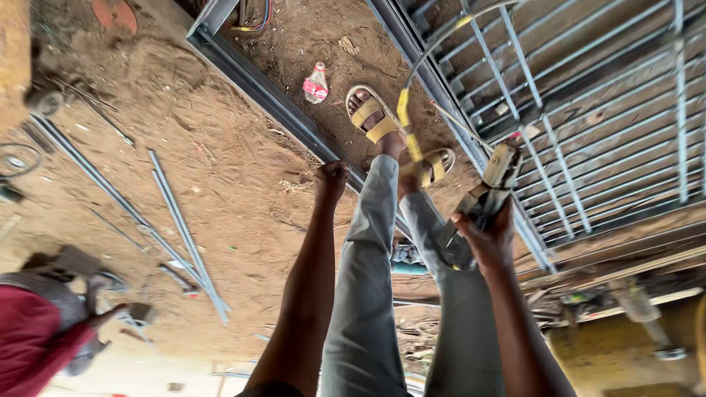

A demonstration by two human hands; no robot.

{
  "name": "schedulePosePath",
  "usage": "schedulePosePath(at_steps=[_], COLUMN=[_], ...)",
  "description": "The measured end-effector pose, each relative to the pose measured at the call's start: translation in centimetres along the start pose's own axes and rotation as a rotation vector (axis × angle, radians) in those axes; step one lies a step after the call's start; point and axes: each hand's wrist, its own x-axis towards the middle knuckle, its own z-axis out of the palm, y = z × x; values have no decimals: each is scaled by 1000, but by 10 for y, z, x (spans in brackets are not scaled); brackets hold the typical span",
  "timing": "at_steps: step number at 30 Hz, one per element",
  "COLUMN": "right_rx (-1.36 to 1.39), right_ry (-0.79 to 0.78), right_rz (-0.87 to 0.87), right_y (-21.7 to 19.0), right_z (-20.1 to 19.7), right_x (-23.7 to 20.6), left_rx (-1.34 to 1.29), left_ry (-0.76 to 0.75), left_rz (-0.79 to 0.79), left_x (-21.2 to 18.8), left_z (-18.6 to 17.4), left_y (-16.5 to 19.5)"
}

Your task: The person welds a metal gate frame using a handheld welding torch. They position the torch along the frame's seams and apply welds while standing on the gate structure. The person moves along the frame to weld different sections.

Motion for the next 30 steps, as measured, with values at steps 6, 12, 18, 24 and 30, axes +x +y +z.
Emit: schedulePosePath(at_steps=[6, 12, 18, 24, 30], right_rx=[196, 113, 185, 322, 97], right_ry=[72, 139, 220, 348, 370], right_rz=[-69, -132, 143, 26, -261], right_y=[72, 114, 133, 139, 146], right_z=[0, -6, 42, 126, 154], right_x=[-45, -80, -105, -61, 26], left_rx=[77, 401, 13, 20, 36], left_ry=[-56, -163, -219, -286, -230], left_rz=[85, 336, 55, -94, 33], left_x=[-7, 25, 113, 214, 271], left_z=[14, 20, 50, 94, 127], left_y=[9, 58, 88, 90, 70])
